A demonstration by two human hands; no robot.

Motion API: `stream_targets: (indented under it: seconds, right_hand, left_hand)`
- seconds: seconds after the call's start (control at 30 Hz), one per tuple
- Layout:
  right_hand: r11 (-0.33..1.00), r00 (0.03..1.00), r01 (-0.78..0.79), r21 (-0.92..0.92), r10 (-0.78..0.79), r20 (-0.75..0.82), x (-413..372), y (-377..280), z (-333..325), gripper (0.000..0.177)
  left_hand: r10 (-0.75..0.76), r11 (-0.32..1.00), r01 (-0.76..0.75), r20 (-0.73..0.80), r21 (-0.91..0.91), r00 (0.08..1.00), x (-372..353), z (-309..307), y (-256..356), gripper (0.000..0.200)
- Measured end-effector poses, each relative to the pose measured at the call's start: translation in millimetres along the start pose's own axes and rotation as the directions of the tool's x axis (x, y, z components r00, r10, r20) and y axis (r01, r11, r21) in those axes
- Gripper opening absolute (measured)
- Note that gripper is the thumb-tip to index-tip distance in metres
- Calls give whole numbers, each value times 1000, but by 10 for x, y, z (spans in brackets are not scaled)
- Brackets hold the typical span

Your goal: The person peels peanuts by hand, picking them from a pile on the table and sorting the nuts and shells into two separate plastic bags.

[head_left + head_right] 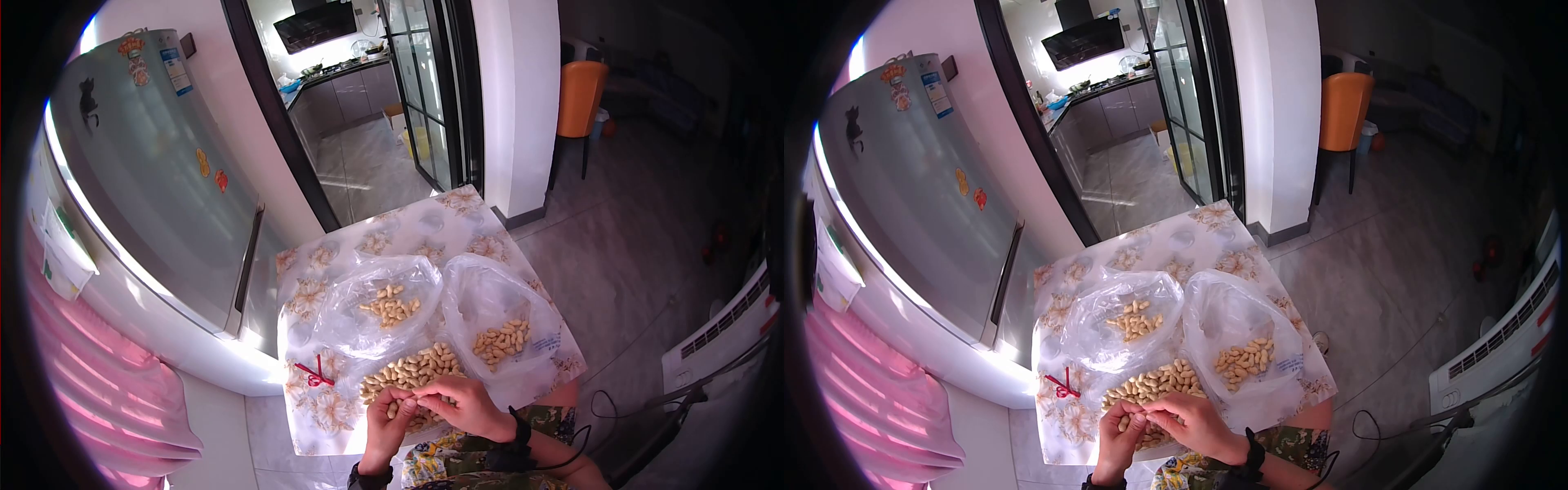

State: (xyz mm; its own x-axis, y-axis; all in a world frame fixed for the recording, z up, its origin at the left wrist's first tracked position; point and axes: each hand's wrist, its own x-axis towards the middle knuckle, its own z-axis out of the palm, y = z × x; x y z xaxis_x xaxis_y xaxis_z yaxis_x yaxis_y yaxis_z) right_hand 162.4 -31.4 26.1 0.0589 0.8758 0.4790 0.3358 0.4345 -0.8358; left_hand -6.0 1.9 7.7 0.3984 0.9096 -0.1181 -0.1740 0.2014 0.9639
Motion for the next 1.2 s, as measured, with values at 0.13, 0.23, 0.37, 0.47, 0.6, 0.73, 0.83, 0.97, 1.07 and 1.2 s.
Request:
stream_targets:
  seconds: [0.13, 0.23, 0.37, 0.47, 0.6, 0.73, 0.83, 0.97, 1.07, 1.2]
  right_hand:
    - [989, 994, -112, 93, 111, 14, -55, 34, 28, 14]
    - [959, 973, -230, 167, 229, 21, -106, 69, 64, 13]
    - [906, 930, -367, 211, 360, 71, -123, 69, 60, 11]
    - [889, 927, -375, 263, 366, 84, -137, 90, 64, 11]
    - [876, 928, -372, 308, 359, 101, -141, 102, 58, 11]
    - [918, 960, -278, 284, 273, 61, -169, 124, 81, 12]
    - [893, 955, -293, 342, 291, 60, -195, 134, 104, 16]
    - [836, 945, -318, 447, 316, 82, -219, 119, 125, 18]
    - [795, 947, -313, 520, 304, 106, -245, 161, 167, 19]
    - [782, 928, -362, 508, 351, 121, -240, 125, 130, 19]
  left_hand:
    - [114, 985, -111, -12, 135, 993, 15, -46, -78, 12]
    - [157, 968, -155, 4, 200, 988, 4, -43, -74, 13]
    - [141, 985, -144, 38, 90, 989, -2, 95, 13, 13]
    - [187, 973, -189, 31, 133, 982, 9, 108, 43, 13]
    - [191, 973, -189, -2, 134, 982, 36, 93, 0, 14]
    - [148, 988, -147, -27, 41, 989, 73, 65, -80, 18]
    - [190, 982, -190, -34, 23, 981, 94, 88, -91, 18]
    - [260, 948, -254, -9, 193, 966, 73, 178, 47, 19]
    - [246, 948, -244, 16, 206, 969, 69, 167, 42, 21]
    - [201, 970, -199, -5, 137, 980, 75, 171, 6, 17]
